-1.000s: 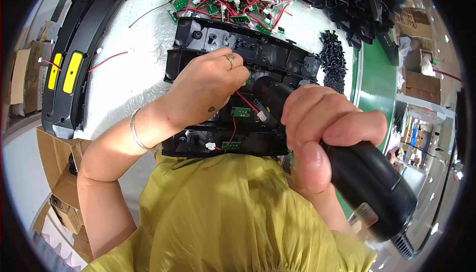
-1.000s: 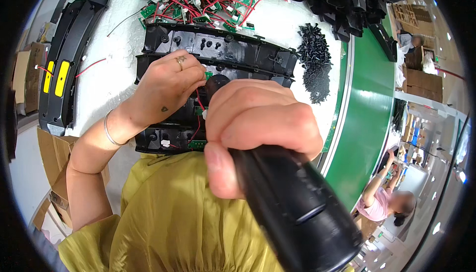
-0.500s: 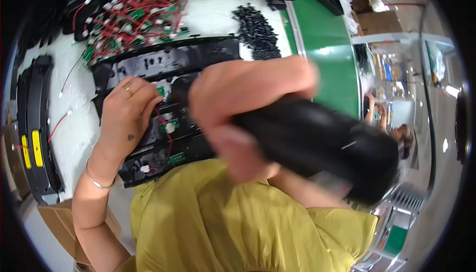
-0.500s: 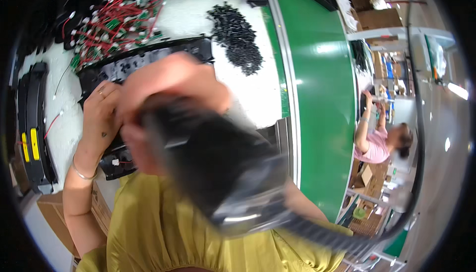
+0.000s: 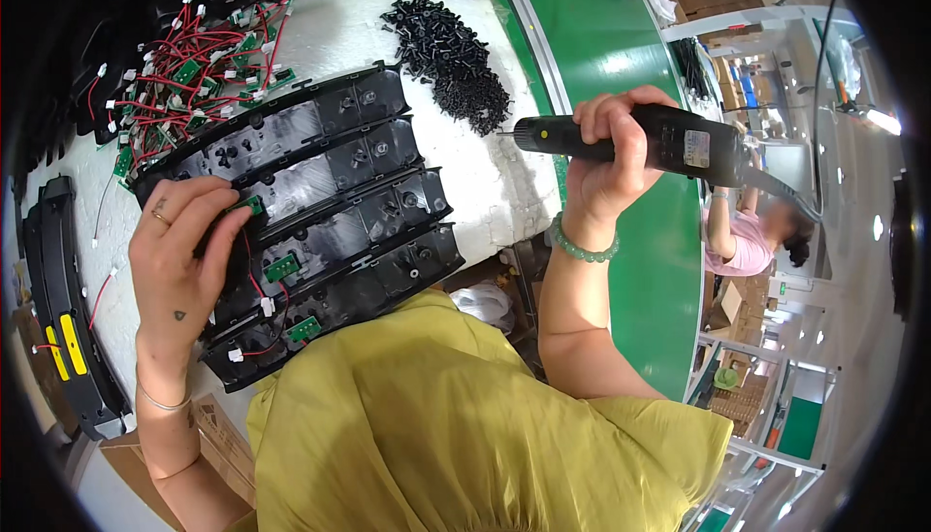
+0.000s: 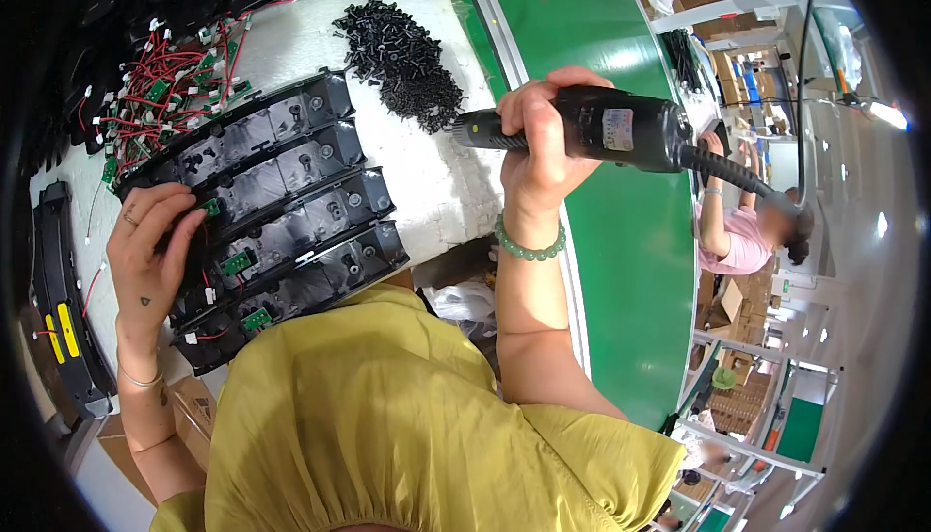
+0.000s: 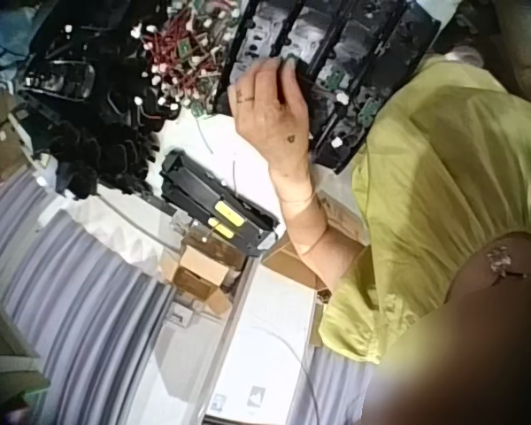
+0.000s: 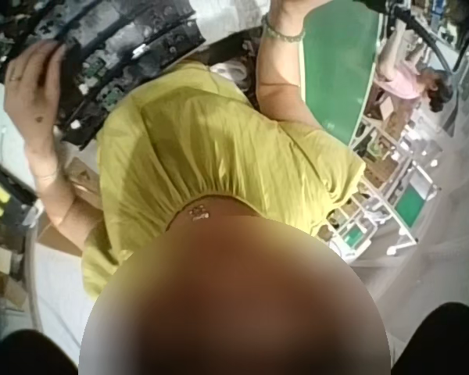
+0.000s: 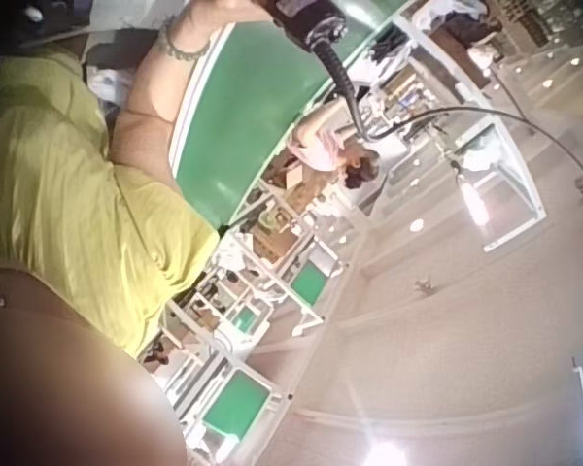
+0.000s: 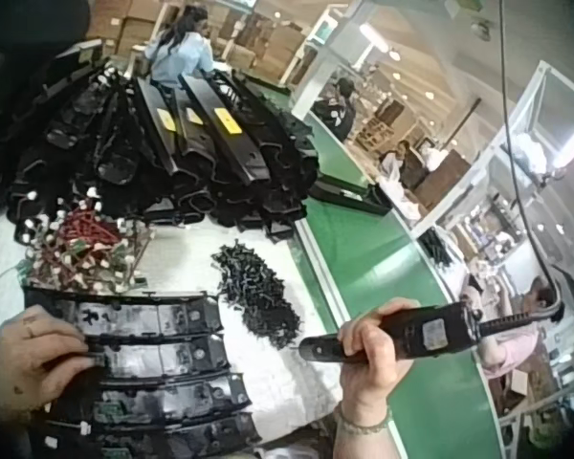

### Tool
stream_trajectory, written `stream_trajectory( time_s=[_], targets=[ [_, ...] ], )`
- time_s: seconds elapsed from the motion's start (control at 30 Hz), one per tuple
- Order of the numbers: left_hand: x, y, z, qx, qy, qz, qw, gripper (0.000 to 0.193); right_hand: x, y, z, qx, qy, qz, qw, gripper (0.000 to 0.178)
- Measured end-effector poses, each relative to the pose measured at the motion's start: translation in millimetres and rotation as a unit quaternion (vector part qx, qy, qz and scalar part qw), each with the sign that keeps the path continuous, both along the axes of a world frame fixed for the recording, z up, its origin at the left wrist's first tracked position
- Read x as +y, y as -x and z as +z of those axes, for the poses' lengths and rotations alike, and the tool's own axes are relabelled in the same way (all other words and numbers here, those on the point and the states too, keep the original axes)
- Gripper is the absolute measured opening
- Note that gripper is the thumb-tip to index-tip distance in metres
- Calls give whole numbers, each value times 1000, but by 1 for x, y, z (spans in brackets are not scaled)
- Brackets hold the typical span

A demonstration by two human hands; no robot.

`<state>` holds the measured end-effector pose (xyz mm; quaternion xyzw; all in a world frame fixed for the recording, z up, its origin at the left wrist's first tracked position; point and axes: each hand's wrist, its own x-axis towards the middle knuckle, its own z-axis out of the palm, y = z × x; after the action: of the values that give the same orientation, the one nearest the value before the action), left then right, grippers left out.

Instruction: Assembling plastic housings with circuit boards and wires using an electric screwdriver in a factory setting.

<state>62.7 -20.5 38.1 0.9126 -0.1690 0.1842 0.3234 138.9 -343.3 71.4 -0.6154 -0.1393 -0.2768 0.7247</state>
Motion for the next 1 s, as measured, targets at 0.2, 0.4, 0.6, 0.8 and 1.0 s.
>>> stream_trajectory(
  time_s=[0.2, 0.4, 0.6, 0.8, 1.0],
  targets=[
    [-4, -7, 8, 8, 3, -4, 1000, 16, 4, 2, -2, 26, 2, -19, 999, 23],
    [-26, -30, 25, -45, 6, -75, 996, 15, -1, 8, 13, -56, -28, 53, 997, 29],
    [-104, -93, 7, 10, 71, -259, 963, 17, -4, 17, 29, -123, -53, 96, 986, 30],
    [-146, -117, -4, 56, 127, -301, 944, 18, -8, 28, 41, -146, -75, 129, 978, 28],
    [-145, -119, -17, -15, 182, -286, 941, 12, -17, 24, 40, -169, -76, 153, 971, 30]
  ],
)
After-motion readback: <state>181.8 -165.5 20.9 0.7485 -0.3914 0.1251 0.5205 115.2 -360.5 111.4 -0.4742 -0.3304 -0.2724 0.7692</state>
